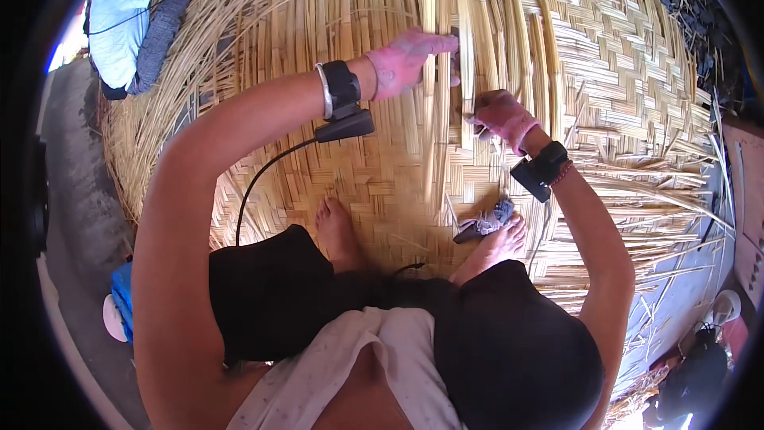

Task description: Weave together long strips of bamboo to create a large flat mat.

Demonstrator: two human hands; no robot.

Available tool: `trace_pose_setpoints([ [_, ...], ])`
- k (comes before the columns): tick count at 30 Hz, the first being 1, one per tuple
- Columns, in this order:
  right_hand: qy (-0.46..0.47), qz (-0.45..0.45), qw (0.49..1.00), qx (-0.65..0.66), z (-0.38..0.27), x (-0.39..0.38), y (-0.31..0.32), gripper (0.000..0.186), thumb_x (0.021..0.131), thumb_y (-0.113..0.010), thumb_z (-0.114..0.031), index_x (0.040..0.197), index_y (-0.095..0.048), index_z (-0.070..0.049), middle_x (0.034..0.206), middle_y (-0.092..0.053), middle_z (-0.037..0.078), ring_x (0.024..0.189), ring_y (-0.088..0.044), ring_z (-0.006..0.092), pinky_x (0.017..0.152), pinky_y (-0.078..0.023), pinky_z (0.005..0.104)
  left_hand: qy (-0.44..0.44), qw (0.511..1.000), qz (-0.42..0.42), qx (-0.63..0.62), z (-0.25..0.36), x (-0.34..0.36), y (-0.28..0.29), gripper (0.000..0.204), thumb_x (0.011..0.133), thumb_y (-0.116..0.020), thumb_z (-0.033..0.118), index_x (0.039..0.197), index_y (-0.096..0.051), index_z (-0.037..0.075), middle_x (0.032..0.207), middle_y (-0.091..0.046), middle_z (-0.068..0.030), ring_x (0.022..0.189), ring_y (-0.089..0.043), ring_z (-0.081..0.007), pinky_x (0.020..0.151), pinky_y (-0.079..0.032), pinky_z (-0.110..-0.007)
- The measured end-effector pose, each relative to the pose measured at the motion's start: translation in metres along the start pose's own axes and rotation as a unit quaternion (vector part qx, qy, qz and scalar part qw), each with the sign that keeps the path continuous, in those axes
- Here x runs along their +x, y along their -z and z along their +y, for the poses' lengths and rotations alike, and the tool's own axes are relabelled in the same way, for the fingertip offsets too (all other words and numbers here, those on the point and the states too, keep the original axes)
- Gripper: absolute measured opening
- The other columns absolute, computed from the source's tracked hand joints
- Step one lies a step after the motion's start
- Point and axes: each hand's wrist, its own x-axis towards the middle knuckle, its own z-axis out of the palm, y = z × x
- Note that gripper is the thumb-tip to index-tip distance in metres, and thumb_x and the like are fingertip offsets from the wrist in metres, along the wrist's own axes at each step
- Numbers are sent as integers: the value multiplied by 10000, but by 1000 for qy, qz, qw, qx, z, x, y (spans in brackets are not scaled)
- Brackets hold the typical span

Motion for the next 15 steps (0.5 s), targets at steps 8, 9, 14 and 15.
trace_pose_setpoints([
  [8, -137, -97, 986, -4, -25, 5, -3, 73, 800, -507, -76, 827, -544, -20, 695, -571, 47, 551, -577, 134, 420, -463, 281, -72, 994, -72, -28, 5, -16, -7, 293, 849, -580, 211, 1045, -597, -6, 709, -587, -54, 733, -576, -180, 751, -452, -332],
  [9, -86, -114, 984, -110, -31, 6, -6, 71, 792, -486, -56, 835, -536, -29, 690, -562, 52, 548, -576, 137, 415, -462, 285, -86, 992, -83, -24, 6, -21, -9, 292, 856, -570, 195, 1040, -581, -31, 668, -574, -64, 659, -574, -196, 731, -455, -337],
  [14, -112, -75, 989, 55, -29, 2, -5, 194, 738, -445, 9, 909, -530, -27, 657, -551, 108, 475, -553, 174, 380, -449, 289, -69, 994, -90, -10, 18, -40, -13, 277, 849, -586, 216, 989, -597, -22, 688, -584, -62, 682, -579, -196, 735, -458, -337],
  [15, -96, -113, 986, -76, -24, 11, -6, 274, 721, -466, 17, 991, -486, -26, 706, -557, 124, 435, -537, 180, 366, -448, 280, -68, 993, -99, -14, 20, -42, -13, 288, 844, -594, 228, 1006, -594, -11, 698, -589, -62, 691, -579, -195, 748, -455, -335],
])
